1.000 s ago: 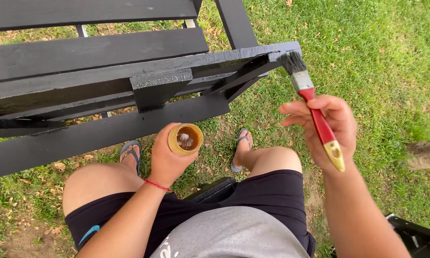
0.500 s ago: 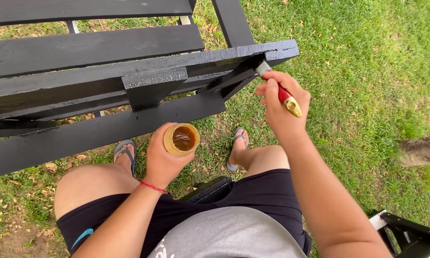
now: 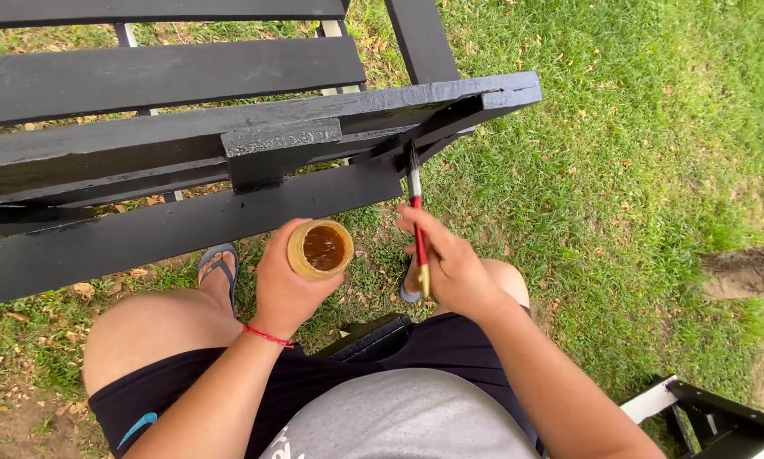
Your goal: Applying a liquid finish to a wooden structure using a paintbrush and a small container.
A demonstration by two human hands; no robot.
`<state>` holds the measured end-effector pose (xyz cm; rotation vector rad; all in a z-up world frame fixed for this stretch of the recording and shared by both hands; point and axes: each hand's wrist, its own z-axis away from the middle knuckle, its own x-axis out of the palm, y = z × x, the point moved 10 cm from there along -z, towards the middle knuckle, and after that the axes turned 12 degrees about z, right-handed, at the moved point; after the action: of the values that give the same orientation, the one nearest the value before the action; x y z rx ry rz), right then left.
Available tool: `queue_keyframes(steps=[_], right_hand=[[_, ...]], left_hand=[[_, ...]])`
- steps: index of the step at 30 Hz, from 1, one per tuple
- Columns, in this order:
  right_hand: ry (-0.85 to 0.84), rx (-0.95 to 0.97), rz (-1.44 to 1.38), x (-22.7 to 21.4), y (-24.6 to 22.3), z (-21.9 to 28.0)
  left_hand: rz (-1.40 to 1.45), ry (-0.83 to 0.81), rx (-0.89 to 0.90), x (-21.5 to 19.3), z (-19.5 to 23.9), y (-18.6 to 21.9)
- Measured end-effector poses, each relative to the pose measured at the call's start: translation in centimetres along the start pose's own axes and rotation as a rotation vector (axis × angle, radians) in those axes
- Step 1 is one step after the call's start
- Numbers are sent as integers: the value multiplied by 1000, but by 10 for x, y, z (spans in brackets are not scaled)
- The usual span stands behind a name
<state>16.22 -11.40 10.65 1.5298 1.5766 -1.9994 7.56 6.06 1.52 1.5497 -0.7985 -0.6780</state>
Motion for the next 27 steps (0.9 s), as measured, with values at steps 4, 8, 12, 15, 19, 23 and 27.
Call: queue_keyframes(steps=[4,8,12,15,19,23,27], right_hand=[[-13,80,-330,20,25,10],[236,286,-644,20,66,15],[234,552,-760,40,96,1],[243,689,-860,61,124,-3],[232,799,-925,75,132,-14],[289,688,-884,69,113,-29],[454,473,-577,38,104,-36]], left_hand=[[-4,26,20,-5,2,-2],[7,15,-33,-9,1,-4],[11,43,-12,-12,2,-4],[7,25,-35,-15,1,-7],[13,46,-21,-17,0,-5],[10,55,-22,-17,1,-6],[23,59,-46,-16,-1,-6]])
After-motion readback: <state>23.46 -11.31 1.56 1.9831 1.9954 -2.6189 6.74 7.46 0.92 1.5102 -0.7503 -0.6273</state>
